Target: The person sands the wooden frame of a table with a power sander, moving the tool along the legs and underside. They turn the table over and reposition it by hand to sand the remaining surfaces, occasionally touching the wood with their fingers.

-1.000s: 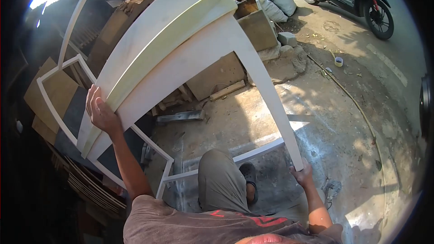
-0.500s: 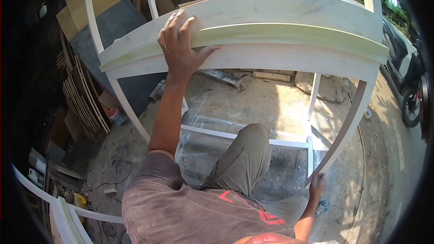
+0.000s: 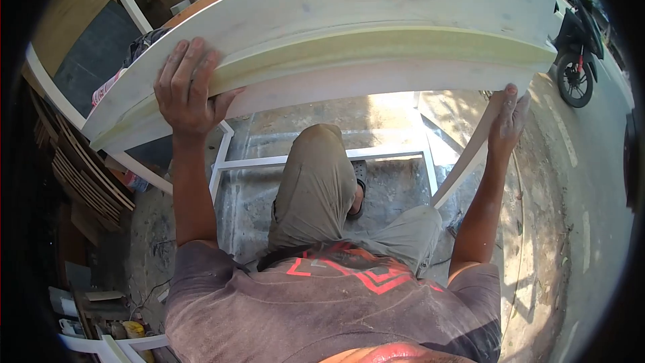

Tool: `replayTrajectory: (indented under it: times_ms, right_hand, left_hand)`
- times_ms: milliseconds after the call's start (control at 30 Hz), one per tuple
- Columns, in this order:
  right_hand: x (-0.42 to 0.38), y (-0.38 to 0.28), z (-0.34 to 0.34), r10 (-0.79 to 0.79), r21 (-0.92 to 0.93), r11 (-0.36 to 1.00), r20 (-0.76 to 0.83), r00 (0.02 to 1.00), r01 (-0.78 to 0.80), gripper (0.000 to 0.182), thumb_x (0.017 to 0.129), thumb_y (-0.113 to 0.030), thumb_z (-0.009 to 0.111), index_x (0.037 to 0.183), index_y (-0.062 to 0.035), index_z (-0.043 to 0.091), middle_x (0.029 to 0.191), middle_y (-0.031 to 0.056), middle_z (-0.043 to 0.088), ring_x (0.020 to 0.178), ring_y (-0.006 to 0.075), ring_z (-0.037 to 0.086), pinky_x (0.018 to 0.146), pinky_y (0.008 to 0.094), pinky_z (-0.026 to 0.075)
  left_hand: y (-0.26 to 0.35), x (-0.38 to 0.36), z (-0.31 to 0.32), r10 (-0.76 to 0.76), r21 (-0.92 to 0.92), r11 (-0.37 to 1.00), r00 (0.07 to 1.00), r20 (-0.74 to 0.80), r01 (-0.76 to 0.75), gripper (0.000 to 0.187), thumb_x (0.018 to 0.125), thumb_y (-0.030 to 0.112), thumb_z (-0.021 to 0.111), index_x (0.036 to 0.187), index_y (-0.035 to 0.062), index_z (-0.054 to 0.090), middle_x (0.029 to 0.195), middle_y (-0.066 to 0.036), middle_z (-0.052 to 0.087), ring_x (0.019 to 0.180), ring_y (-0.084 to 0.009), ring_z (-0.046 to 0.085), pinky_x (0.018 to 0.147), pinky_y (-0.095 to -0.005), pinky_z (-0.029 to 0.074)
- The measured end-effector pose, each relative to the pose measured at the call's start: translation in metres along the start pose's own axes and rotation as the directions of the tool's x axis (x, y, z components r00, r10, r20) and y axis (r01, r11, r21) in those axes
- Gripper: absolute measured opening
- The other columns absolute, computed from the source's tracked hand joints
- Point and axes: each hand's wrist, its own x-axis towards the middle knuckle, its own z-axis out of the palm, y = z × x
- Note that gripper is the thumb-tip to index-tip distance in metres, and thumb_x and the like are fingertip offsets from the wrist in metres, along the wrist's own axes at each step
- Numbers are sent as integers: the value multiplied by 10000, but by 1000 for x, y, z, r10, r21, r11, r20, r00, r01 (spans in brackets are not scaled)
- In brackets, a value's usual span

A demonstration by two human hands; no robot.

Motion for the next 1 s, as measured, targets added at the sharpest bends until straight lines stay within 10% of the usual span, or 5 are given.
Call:
replayTrajectory:
  times_ms: [233,500,700,800,1000]
  right_hand:
    - [-12,3,-5,-46,-47,998,-32,998,44,543,1107,-441,451,1334,45,538,1154,235,622,1014,309,613,913,426,480]
    - [-84,-64,77,-671,-205,719,41,740,664,1008,988,-484,630,1629,56,69,1602,484,-2,1466,709,35,1119,798,122]
    - [-191,-87,151,-713,-227,671,62,698,706,884,987,-495,611,1664,-109,196,1462,428,342,1416,663,235,1062,761,292]
    - [-174,-65,135,-787,-322,580,16,617,749,546,973,-426,652,1482,-248,570,1386,201,518,1255,374,559,991,596,463]
    - [-105,-45,70,-878,-396,329,207,432,857,362,949,-420,664,1309,-445,645,1216,-171,639,1158,5,607,1067,490,447]
  left_hand:
    - [17,-4,-16,-60,34,998,998,-9,61,612,864,691,702,1246,216,642,1338,-34,607,1291,-287,578,1087,-482,464]
    - [26,-11,-29,-42,72,997,998,39,39,602,923,704,623,1214,177,639,1319,-77,594,1279,-339,568,1079,-525,475]
    - [36,-24,-43,-40,66,997,998,50,37,598,955,691,589,1212,153,637,1331,-113,555,1278,-361,553,1053,-535,499]
    - [42,-29,-44,-50,91,995,998,45,46,604,958,693,581,1211,149,640,1328,-112,547,1278,-364,550,1050,-535,503]
    - [40,-45,-50,-17,50,999,998,62,14,668,926,705,618,1212,102,640,1324,-159,569,1251,-382,565,1069,-546,492]
